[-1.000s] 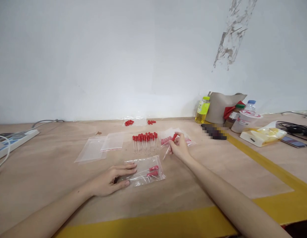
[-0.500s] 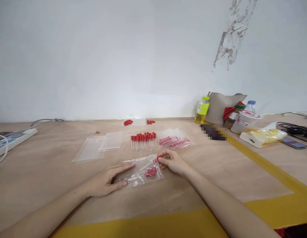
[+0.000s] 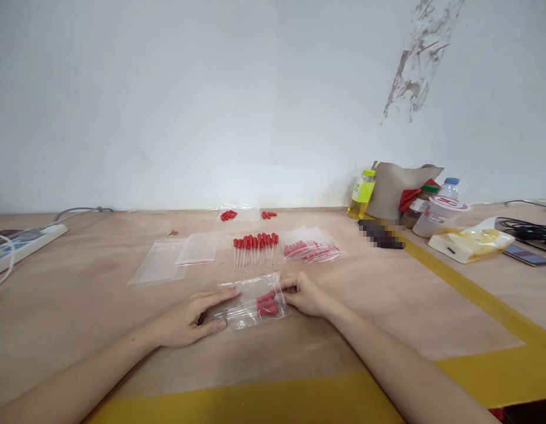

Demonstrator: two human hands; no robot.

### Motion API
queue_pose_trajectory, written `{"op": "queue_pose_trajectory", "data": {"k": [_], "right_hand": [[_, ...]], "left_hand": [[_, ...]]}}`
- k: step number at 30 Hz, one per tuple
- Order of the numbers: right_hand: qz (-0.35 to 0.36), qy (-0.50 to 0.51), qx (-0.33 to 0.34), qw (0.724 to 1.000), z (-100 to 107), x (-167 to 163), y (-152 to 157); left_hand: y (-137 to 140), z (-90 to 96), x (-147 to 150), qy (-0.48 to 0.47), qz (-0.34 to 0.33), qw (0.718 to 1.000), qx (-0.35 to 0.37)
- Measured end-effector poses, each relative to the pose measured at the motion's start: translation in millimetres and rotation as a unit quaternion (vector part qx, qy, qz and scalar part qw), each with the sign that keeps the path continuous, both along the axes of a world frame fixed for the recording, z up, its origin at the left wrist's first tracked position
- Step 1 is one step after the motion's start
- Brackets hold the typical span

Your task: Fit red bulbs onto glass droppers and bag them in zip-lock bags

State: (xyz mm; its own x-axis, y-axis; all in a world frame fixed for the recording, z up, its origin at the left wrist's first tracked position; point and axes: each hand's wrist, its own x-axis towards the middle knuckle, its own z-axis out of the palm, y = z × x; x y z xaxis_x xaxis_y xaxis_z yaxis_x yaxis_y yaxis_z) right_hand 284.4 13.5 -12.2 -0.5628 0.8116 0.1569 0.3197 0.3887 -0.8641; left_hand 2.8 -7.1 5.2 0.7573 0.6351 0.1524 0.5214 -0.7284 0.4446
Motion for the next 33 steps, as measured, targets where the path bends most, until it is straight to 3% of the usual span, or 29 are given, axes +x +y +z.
{"op": "queue_pose_trajectory", "data": {"k": [4,7,11,15,20,26,33], "right_hand": [[-0.095,0.006,0.006,0.995,-5.2,-4.8,1.7],[-0.076,0.002,0.021,0.997,-5.9,-4.6,2.7],[-0.038,-0.027,-0.011,0.999,1.6,6.0,6.6],[-0.105,-0.064,0.002,0.992,15.7,15.1,24.8],[-0.295,-0.173,0.044,0.939,32.3,-2.9,69.9],[-0.371,-0.225,0.038,0.900,35.0,-40.2,119.2],[-0.392,-0.202,-0.005,0.898,30.9,-52.0,139.2]], "left_hand": [[0.5,-0.9,-0.4,-0.007,-0.001,1.000,0.008],[1.1,-1.3,-0.4,-0.004,-0.008,1.000,0.003],[1.4,0.7,0.3,0.006,-0.026,1.000,-0.009],[0.9,2.2,0.4,-0.001,-0.025,1.000,-0.015],[1.3,1.2,-1.3,-0.005,-0.025,1.000,-0.011],[1.5,1.1,-0.9,-0.003,-0.031,0.999,-0.015],[1.8,1.2,-0.7,0.004,-0.028,0.999,-0.015]]}}
